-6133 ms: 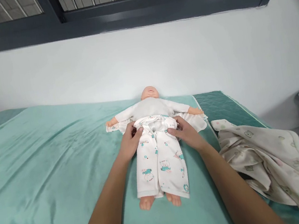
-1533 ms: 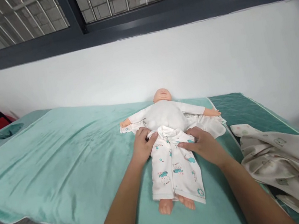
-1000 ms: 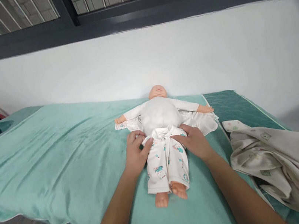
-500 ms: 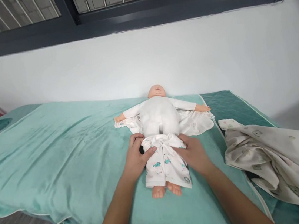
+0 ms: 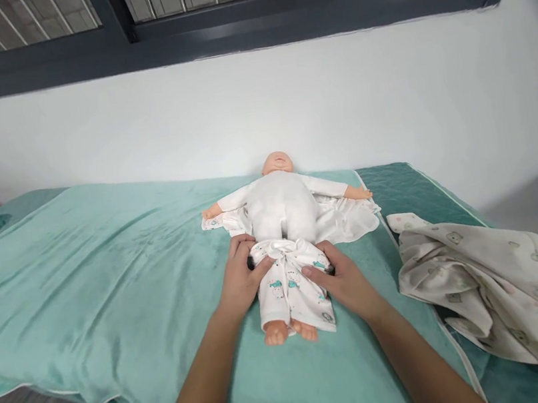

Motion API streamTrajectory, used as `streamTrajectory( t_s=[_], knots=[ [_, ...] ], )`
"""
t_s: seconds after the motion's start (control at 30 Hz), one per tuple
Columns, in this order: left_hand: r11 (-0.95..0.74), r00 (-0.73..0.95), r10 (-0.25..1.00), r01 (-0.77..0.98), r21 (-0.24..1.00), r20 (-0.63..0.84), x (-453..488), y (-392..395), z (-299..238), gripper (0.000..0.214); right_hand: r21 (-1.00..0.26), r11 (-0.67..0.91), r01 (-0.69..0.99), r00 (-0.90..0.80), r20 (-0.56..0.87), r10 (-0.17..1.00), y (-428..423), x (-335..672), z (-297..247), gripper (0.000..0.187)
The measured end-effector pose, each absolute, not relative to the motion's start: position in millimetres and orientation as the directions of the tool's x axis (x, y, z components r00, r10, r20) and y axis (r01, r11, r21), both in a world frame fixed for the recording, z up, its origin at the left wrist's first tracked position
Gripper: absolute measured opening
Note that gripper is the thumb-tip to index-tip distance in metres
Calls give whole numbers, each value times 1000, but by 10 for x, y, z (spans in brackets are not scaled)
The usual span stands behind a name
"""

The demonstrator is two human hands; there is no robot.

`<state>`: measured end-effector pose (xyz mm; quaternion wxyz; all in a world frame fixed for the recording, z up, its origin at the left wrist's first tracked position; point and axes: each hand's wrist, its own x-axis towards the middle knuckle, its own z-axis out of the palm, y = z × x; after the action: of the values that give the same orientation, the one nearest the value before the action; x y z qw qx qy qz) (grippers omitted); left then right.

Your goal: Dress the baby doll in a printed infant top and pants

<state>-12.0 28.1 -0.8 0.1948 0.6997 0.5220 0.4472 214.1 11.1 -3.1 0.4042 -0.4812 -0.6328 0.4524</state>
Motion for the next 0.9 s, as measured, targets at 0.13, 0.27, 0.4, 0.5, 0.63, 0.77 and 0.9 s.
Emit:
streamTrajectory(
  t_s=[0.13,0.27,0.4,0.5,0.63,0.77,0.9],
  knots=[
    [-398,62,894,566,722,444,-89,444,13,17,-972,132,194,-213,90,973,126,2130,-26,49],
    [-400,42,885,577,712,463,-64,553,6,14,-970,118,213,-169,83,982,169,2112,-33,53],
    [-371,18,893,598,711,451,-67,399,-9,16,-959,100,263,-101,76,992,205,2111,-63,49],
    [-336,26,914,604,723,404,-85,132,-43,20,-952,120,283,-81,101,992,219,2114,-80,45],
    [-312,36,931,595,741,363,-104,-130,-107,22,-939,147,312,-61,135,989,214,2108,-75,39],
    [-290,41,943,588,755,331,-102,-140,-126,24,-932,158,326,-42,153,987,172,2101,-57,36],
    [-289,22,939,589,754,343,-101,-105,-122,22,-933,168,318,-90,147,985,53,2112,-39,35]
  ],
)
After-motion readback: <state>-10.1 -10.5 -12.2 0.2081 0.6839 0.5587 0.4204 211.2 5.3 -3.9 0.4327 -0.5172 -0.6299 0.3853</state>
